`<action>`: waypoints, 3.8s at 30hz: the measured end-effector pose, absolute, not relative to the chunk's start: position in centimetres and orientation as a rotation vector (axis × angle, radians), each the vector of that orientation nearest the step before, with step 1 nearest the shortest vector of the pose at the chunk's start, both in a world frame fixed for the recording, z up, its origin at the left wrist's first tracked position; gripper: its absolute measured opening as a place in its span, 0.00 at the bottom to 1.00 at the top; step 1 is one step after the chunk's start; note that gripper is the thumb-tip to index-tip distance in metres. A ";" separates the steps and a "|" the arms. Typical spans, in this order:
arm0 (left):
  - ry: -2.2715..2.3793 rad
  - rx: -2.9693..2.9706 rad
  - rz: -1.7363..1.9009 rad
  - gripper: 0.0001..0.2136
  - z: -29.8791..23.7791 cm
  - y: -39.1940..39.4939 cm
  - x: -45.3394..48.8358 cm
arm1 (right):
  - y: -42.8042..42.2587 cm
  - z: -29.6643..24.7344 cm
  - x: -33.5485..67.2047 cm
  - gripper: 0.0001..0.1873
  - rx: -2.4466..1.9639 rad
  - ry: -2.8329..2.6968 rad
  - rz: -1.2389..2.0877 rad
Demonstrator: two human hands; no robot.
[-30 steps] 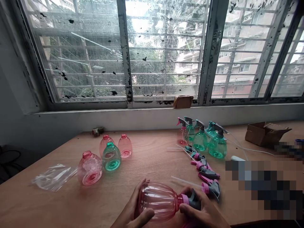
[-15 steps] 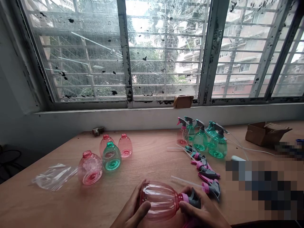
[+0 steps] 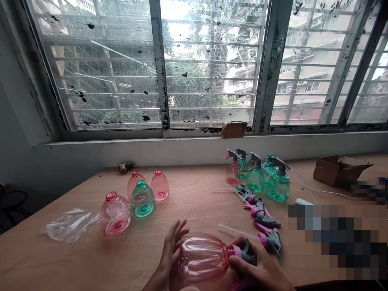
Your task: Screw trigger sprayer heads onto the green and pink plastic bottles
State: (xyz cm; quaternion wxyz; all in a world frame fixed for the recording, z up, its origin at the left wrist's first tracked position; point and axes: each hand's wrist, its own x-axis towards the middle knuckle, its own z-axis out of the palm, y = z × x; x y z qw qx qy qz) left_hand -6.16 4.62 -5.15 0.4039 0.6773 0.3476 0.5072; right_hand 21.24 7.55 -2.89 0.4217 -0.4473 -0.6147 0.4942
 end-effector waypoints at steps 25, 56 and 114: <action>0.974 1.524 1.203 0.48 -3.5 4.0 -5.9 | 8.2 -5.3 21.6 0.23 -0.916 -1.465 1.187; 0.792 1.537 1.176 0.41 -4.9 4.9 -6.3 | 8.6 -5.1 21.9 0.23 -0.920 -1.489 1.323; 0.949 1.604 1.233 0.34 -3.2 3.7 -5.8 | 8.2 -5.0 21.7 0.25 -0.916 -1.490 1.334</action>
